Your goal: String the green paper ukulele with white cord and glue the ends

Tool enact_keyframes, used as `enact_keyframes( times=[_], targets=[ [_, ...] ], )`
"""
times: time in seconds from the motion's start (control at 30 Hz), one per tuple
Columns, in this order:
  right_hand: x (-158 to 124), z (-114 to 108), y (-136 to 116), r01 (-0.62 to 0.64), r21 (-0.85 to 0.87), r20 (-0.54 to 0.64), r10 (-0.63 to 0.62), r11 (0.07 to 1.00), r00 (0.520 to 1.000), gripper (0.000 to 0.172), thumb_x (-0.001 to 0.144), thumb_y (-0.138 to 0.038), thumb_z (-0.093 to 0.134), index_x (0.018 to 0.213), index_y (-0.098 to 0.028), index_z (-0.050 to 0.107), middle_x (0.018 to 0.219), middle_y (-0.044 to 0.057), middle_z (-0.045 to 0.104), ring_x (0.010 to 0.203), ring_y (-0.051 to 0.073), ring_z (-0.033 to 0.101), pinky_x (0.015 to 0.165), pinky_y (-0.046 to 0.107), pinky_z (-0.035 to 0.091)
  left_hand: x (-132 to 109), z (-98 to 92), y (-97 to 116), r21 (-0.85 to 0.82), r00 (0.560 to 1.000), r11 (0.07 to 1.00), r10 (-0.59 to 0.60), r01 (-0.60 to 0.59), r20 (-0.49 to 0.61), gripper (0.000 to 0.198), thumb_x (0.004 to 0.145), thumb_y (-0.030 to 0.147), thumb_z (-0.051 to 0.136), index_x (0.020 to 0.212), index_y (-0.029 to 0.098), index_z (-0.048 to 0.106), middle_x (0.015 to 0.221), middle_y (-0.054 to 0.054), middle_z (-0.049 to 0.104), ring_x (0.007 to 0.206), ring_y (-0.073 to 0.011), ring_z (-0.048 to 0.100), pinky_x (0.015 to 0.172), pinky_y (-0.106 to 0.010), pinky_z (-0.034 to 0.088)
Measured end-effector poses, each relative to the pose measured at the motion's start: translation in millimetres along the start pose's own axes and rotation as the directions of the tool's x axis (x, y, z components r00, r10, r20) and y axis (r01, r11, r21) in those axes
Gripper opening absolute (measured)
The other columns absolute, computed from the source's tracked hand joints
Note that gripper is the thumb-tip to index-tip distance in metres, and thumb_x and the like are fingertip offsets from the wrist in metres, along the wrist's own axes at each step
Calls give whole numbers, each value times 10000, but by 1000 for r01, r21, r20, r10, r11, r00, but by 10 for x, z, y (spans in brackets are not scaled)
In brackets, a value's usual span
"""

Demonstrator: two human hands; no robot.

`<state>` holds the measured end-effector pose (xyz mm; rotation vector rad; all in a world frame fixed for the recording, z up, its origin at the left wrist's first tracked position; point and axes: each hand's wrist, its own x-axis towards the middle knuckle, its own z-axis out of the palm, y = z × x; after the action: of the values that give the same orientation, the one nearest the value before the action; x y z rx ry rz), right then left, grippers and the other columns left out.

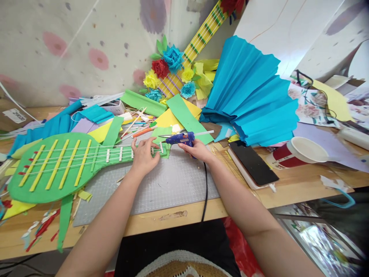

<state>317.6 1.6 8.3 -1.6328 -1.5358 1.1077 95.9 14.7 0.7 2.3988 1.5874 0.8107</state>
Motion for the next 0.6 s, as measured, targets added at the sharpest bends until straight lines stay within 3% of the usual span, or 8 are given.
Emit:
enact_keyframes(
  times=[0.23, 0.43, 0.6],
  targets=[
    [-39, -96, -157, -26, -133, 54, 33, 991, 998, 434, 719, -602, 617, 772, -172, 586, 641, 10, 598, 462, 88, 466, 449, 241, 382, -5, 0, -19, -133, 998, 989, -57, 58, 12, 530, 698, 171, 484, 1218, 215, 388, 984, -24, 734, 1168, -230, 550, 1126, -522, 70],
    [-2, -144, -317, 2, -310, 96, 29, 951, 995, 458, 724, -631, 587, 717, -174, 566, 635, 18, 600, 527, 115, 513, 517, 258, 390, -10, -16, -86, -99, 976, 990, -120, 103, -183, 511, 681, 127, 472, 1183, 197, 409, 949, -37, 717, 1097, -240, 572, 1119, -515, 103],
    [60, -176, -495, 50, -431, 145, 14, 901, 989, 465, 714, -646, 587, 732, -181, 594, 671, 24, 618, 573, 124, 533, 537, 249, 382, -19, -61, -51, -36, 976, 998, -55, 49, -211, 589, 658, 94, 459, 1235, 199, 408, 966, -42, 700, 1103, -261, 550, 1118, -521, 101]
  ],
)
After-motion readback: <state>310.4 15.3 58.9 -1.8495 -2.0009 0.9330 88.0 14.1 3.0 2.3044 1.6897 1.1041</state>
